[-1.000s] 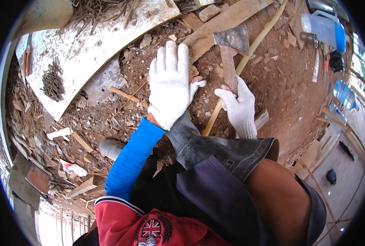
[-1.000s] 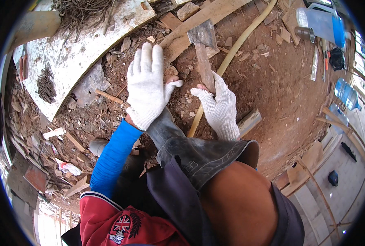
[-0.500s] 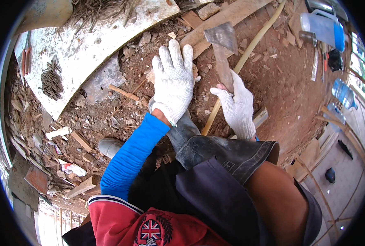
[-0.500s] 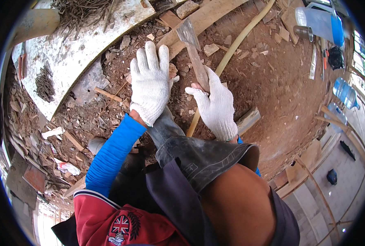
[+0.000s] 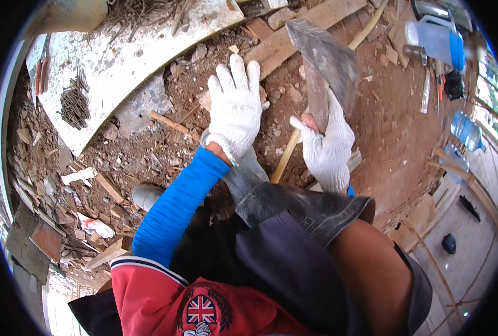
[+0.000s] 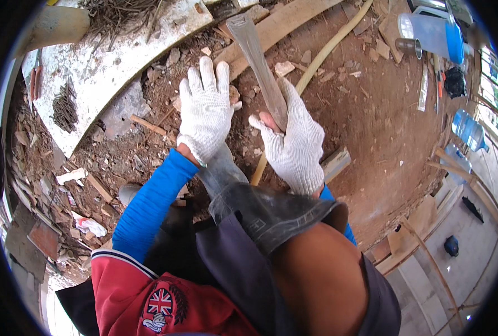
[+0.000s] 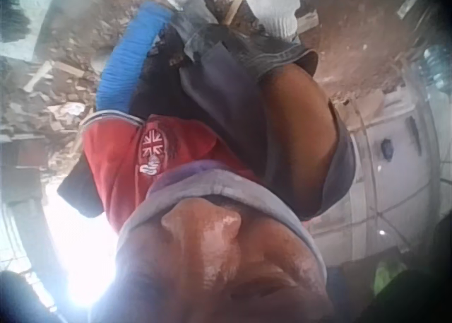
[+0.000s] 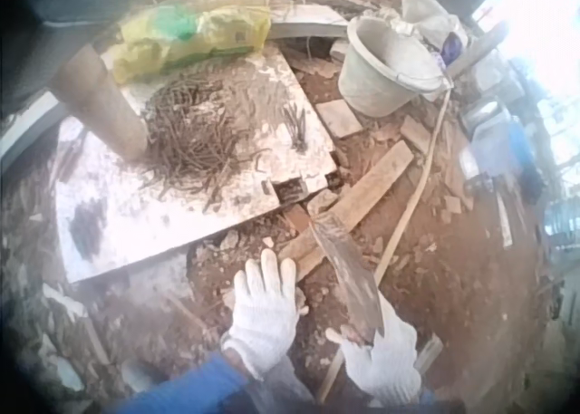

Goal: The person uses a small axe to repeatedly strike and split a piece of wood placed on the ground. They hold the wood with one gloved hand and swing the axe with the other, creating smaller fragments. The person occasionally pauses to reposition the wood or clear debris.

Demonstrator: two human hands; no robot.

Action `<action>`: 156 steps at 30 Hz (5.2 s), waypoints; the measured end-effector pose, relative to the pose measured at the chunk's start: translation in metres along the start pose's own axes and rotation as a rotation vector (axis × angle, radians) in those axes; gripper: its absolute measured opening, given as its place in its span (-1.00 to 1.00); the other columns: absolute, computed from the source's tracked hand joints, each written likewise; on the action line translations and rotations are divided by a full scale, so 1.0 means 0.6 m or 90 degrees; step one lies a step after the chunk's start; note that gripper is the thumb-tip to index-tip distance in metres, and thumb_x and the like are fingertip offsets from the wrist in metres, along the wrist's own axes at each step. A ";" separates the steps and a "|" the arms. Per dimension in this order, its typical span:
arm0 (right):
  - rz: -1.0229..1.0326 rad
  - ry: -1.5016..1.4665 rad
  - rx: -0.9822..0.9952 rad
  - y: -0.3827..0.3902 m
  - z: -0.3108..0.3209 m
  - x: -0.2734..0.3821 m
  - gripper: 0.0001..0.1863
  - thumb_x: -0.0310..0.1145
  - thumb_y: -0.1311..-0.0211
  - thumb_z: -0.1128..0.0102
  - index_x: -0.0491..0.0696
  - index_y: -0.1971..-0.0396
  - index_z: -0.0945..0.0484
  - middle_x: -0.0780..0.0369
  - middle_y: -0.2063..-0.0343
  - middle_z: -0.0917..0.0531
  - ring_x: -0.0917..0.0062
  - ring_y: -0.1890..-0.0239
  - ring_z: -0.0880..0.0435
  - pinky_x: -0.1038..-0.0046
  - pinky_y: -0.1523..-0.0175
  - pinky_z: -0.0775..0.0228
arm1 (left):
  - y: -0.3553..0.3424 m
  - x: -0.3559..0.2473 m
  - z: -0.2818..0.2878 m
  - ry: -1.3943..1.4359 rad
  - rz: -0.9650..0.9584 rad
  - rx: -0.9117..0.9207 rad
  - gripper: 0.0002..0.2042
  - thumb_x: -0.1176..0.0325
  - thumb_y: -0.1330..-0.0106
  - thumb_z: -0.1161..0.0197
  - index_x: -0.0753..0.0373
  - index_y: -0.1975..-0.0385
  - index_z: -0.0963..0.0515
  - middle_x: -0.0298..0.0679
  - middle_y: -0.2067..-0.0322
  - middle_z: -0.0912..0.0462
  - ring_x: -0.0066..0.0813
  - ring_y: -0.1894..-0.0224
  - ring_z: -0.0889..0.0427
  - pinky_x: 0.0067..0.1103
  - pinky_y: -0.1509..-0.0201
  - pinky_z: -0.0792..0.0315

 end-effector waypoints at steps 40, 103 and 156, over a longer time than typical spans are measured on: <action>-0.088 0.276 0.128 -0.004 -0.064 -0.088 -0.26 -0.20 -0.40 -0.60 -0.04 -0.49 -0.50 -0.02 0.10 -0.88 0.11 0.03 -0.93 0.14 -0.08 -0.74 | -0.014 -0.010 0.000 -0.047 0.010 0.007 -0.07 -0.13 -0.39 -0.47 0.35 -0.61 -0.31 0.26 -0.44 -0.41 0.18 -0.28 -0.51 -0.02 -0.34 -0.40; -0.229 0.064 0.098 0.026 -0.048 -0.077 -0.32 -0.26 -0.43 -0.57 -0.07 -0.47 -0.53 0.05 0.18 -0.89 0.29 0.02 -0.93 0.26 -0.11 -0.70 | 0.009 -0.004 0.000 -0.047 -0.035 -0.055 -0.21 -0.08 -0.40 -0.47 0.24 -0.53 -0.45 0.30 -0.50 -0.34 0.26 -0.44 -0.40 0.07 -0.46 -0.34; -0.161 0.046 0.037 0.025 -0.037 -0.061 -0.35 -0.16 -0.46 -0.56 -0.12 -0.41 -0.56 0.06 0.17 -0.88 0.23 0.14 -0.93 0.26 0.00 -0.73 | -0.010 0.003 0.016 -0.038 -0.006 -0.060 0.06 -0.24 -0.18 -0.60 0.39 -0.55 -0.36 0.17 -0.32 -0.47 0.01 -0.17 -0.56 -0.13 -0.12 -0.48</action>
Point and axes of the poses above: each hand's wrist, its own y-axis away from the middle knuckle, its own z-axis out of the back of the hand, x = y × z, the point moved 9 cm from there along -y, towards the middle knuckle
